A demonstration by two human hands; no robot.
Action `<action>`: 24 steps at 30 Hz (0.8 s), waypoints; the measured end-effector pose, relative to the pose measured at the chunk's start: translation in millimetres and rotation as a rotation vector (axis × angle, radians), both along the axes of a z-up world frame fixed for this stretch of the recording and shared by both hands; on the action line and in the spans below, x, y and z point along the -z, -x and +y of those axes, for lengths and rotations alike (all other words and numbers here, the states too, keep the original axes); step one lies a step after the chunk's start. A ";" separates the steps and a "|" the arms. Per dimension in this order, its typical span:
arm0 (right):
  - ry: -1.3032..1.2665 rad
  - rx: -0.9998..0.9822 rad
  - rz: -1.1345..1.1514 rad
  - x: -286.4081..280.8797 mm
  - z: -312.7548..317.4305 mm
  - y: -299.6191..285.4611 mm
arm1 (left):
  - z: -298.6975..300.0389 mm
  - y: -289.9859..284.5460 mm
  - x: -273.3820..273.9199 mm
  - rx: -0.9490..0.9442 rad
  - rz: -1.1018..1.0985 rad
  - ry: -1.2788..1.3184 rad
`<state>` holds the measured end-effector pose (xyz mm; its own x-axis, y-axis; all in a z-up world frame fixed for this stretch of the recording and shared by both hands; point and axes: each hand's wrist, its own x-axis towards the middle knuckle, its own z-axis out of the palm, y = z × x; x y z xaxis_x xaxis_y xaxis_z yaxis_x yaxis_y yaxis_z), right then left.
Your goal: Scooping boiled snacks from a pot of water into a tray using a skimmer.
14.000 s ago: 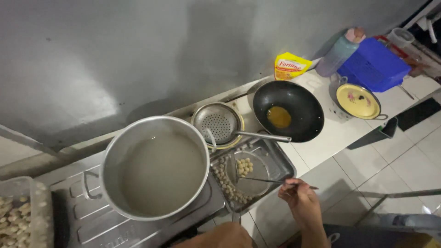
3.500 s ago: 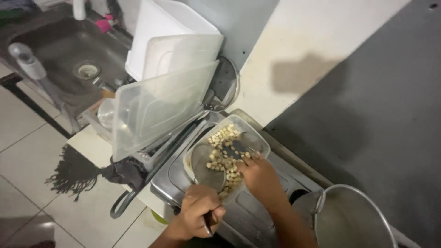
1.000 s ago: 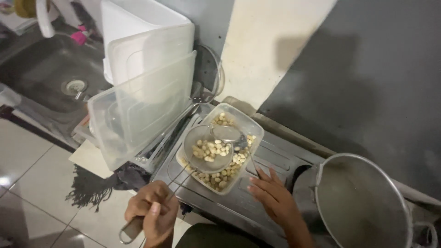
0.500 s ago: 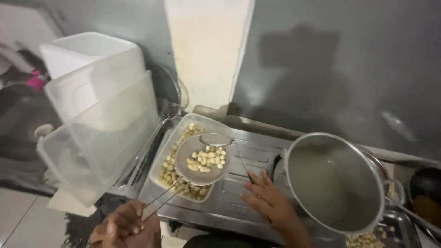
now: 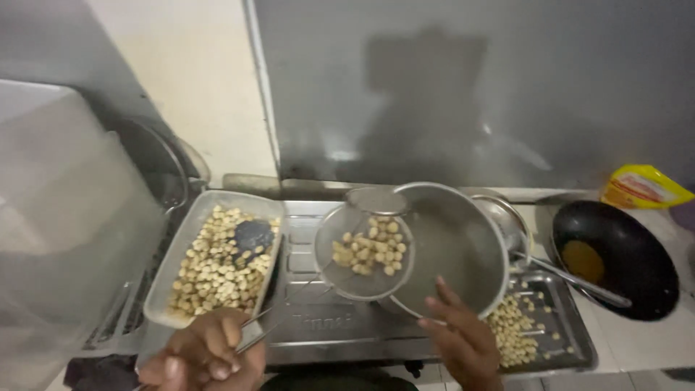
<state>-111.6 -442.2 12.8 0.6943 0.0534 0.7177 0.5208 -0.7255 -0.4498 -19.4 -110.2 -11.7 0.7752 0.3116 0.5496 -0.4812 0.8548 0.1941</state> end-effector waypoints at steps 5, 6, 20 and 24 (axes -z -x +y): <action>0.006 0.208 0.008 -10.6 -45.5 23.3 | -62.9 -19.3 7.2 -0.115 -0.001 -0.380; 0.017 0.262 0.062 -15.1 -52.1 26.5 | -81.7 -27.8 15.3 -0.130 -0.045 -0.355; 0.396 0.209 0.468 -36.3 -79.6 -2.2 | -185.4 -51.7 -42.9 -0.094 -0.763 -0.716; 0.252 0.166 0.638 -15.0 -95.2 0.2 | -179.4 -52.9 -71.9 0.021 -0.981 -0.892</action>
